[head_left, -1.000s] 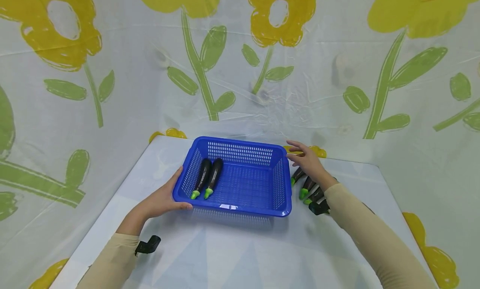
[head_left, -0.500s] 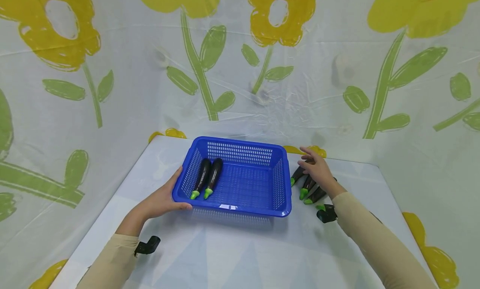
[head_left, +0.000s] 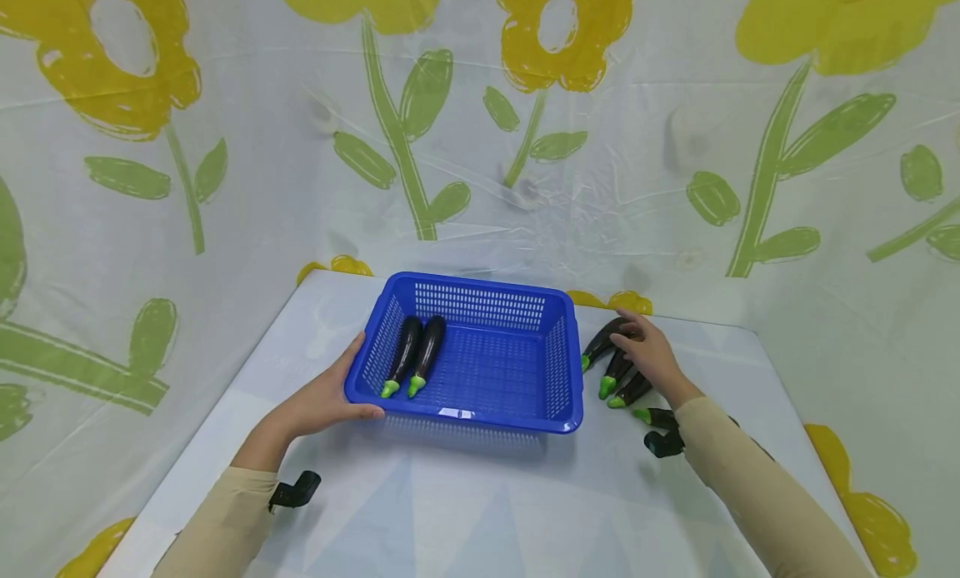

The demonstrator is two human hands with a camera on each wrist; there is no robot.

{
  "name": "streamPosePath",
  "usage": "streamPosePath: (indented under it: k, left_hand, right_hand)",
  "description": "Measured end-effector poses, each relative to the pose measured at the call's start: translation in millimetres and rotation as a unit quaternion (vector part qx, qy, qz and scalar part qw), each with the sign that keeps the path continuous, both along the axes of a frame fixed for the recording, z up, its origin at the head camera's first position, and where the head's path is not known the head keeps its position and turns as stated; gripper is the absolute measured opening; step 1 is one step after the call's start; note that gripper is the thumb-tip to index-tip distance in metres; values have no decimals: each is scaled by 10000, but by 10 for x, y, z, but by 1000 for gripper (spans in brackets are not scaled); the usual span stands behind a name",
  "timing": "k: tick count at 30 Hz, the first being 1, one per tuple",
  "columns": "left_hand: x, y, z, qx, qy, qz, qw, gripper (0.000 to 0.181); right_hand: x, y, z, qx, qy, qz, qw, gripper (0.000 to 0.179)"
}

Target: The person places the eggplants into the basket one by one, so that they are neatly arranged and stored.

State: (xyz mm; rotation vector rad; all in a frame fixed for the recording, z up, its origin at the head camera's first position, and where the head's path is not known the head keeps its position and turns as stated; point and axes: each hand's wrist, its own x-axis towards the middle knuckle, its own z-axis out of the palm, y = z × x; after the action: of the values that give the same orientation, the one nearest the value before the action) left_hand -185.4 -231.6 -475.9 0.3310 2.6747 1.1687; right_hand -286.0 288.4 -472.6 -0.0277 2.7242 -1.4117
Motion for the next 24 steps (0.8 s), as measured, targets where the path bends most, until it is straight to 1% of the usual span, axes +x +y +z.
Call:
streamPosePath:
  k: [4, 10, 15, 20, 24]
  left_hand:
    - [-8, -2, -9, -17, 6, -16, 10000, 120]
    - [-9, -1, 1, -16, 40, -38, 10000, 119]
    - [-3, 4, 14, -27, 40, -53, 10000, 120]
    - [1, 8, 8, 6, 55, -80, 10000, 120]
    - [-5, 2, -14, 4, 65, -85, 9999, 120]
  right_hand:
    - [40, 67, -24, 58, 67, 9, 10000, 57]
    - [99, 200, -61, 128, 60, -133, 9998, 56]
    - [145, 294, -75, 162, 142, -200, 9996, 57]
    - [199, 368, -83, 461, 221, -218, 9985, 56]
    - [219, 434, -103, 784, 179, -339, 9962, 56]
